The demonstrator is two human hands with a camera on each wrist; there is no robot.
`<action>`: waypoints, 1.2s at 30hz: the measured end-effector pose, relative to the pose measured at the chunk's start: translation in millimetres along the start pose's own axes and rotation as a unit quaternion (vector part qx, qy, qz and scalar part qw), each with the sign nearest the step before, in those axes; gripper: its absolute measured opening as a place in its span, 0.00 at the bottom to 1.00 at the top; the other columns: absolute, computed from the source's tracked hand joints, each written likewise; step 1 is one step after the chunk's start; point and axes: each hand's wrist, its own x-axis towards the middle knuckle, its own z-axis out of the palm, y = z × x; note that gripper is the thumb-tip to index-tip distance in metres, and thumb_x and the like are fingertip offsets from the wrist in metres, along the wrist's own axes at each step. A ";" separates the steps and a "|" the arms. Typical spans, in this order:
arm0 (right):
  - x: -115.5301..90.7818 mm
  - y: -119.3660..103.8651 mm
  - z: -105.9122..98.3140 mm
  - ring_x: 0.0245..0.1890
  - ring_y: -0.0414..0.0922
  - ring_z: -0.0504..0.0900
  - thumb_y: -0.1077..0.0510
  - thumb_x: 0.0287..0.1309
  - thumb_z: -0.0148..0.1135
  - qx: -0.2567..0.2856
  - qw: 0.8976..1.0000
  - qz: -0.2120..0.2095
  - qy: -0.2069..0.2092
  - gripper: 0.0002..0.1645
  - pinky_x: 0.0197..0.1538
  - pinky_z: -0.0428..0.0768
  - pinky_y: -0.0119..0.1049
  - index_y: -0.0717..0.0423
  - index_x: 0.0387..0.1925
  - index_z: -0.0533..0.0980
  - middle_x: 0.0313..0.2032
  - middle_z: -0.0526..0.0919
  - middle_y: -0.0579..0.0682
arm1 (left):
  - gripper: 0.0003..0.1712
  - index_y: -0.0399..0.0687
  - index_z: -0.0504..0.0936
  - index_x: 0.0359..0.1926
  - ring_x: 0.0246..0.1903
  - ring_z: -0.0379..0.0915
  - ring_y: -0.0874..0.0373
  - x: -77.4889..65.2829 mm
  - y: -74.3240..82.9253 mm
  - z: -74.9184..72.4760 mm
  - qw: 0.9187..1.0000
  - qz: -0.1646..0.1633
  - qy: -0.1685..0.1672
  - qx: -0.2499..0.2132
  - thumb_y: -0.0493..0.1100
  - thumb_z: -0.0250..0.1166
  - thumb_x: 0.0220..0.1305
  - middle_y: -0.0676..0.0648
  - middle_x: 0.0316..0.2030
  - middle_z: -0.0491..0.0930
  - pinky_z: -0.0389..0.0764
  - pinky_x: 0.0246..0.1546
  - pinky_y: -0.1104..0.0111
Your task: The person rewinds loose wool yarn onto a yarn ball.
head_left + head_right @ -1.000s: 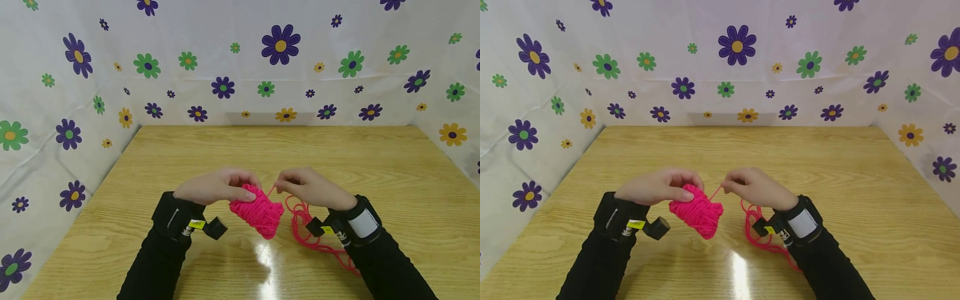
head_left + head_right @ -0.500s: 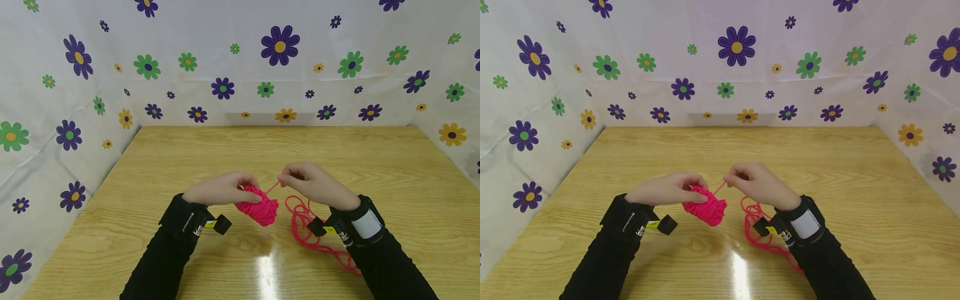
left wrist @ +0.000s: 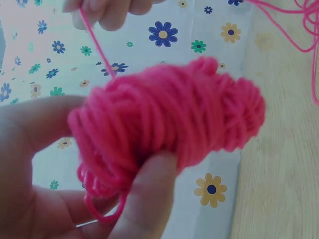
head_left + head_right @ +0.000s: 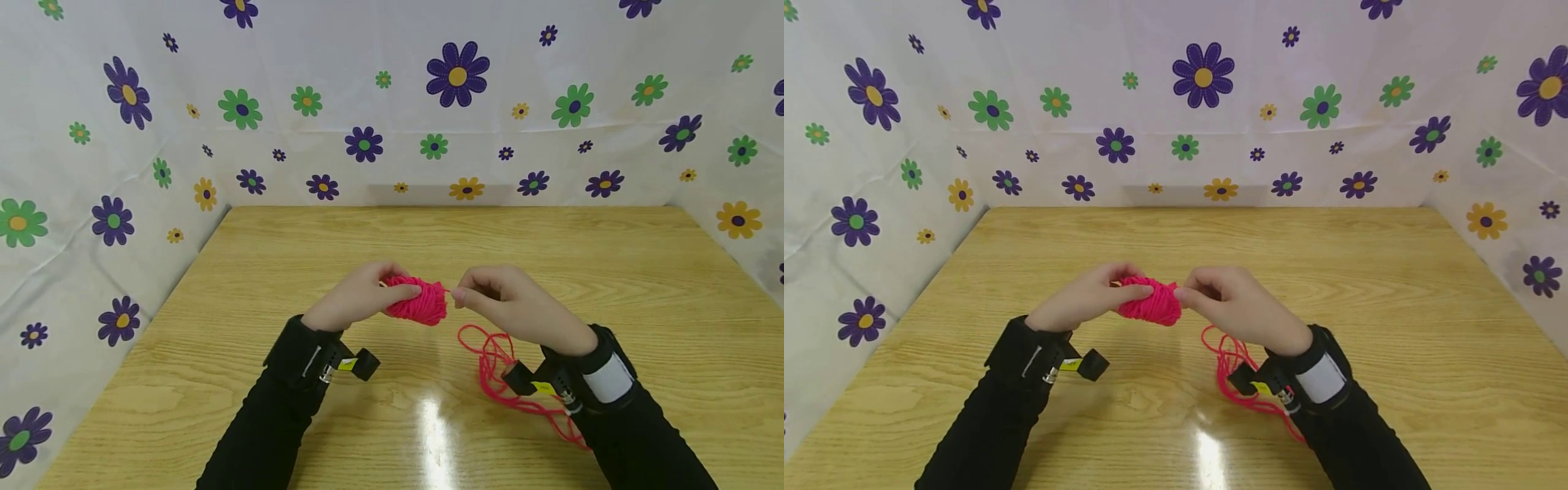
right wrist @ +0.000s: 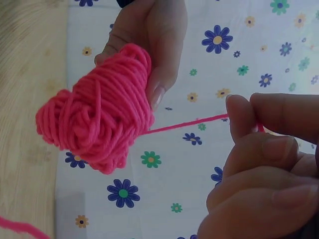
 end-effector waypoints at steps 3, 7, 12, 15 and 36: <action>-1.7 -3.3 0.7 0.20 0.37 0.62 0.64 0.70 0.56 0.006 1.000 -0.012 0.000 0.09 0.26 0.63 0.31 0.60 0.32 0.78 0.20 0.65 0.43 | 0.19 0.38 0.76 0.53 0.41 0.73 0.51 0.6 -0.7 -0.7 0.999 -0.003 0.035 -0.008 0.47 0.61 0.70 0.40 0.45 0.77 0.79 0.44 0.59; -4.0 -6.3 1.0 0.20 0.37 0.62 0.64 0.70 0.56 0.012 1.000 -0.020 -0.002 0.09 0.26 0.63 0.31 0.60 0.33 0.78 0.20 0.65 0.43 | 0.22 0.37 0.75 0.57 0.43 0.74 0.49 1.7 -2.2 -2.5 0.997 -0.010 0.076 -0.019 0.49 0.61 0.71 0.39 0.47 0.77 0.79 0.47 0.58; -6.0 -7.6 1.8 0.18 0.36 0.60 0.63 0.71 0.55 0.021 0.999 -0.036 -0.011 0.09 0.24 0.61 0.31 0.59 0.35 0.80 0.19 0.64 0.42 | 0.25 0.34 0.72 0.61 0.45 0.76 0.49 2.7 -2.7 -4.8 0.990 -0.019 0.119 -0.078 0.48 0.60 0.72 0.37 0.52 0.76 0.81 0.50 0.58; -7.0 -9.0 2.8 0.18 0.36 0.60 0.63 0.71 0.55 0.027 0.998 -0.044 -0.020 0.09 0.23 0.61 0.32 0.59 0.36 0.80 0.19 0.64 0.41 | 0.25 0.34 0.71 0.62 0.44 0.76 0.50 4.0 -2.2 -5.8 0.981 -0.019 0.150 -0.119 0.47 0.60 0.72 0.37 0.52 0.75 0.82 0.51 0.60; -5.5 -10.5 12.5 0.20 0.35 0.61 0.64 0.73 0.51 0.034 0.993 -0.059 -0.094 0.11 0.24 0.62 0.33 0.61 0.38 0.80 0.22 0.66 0.41 | 0.16 0.43 0.68 0.60 0.38 0.77 0.64 -0.1 2.6 -19.7 0.849 0.050 0.162 -0.501 0.45 0.47 0.79 0.49 0.46 0.73 0.81 0.42 0.79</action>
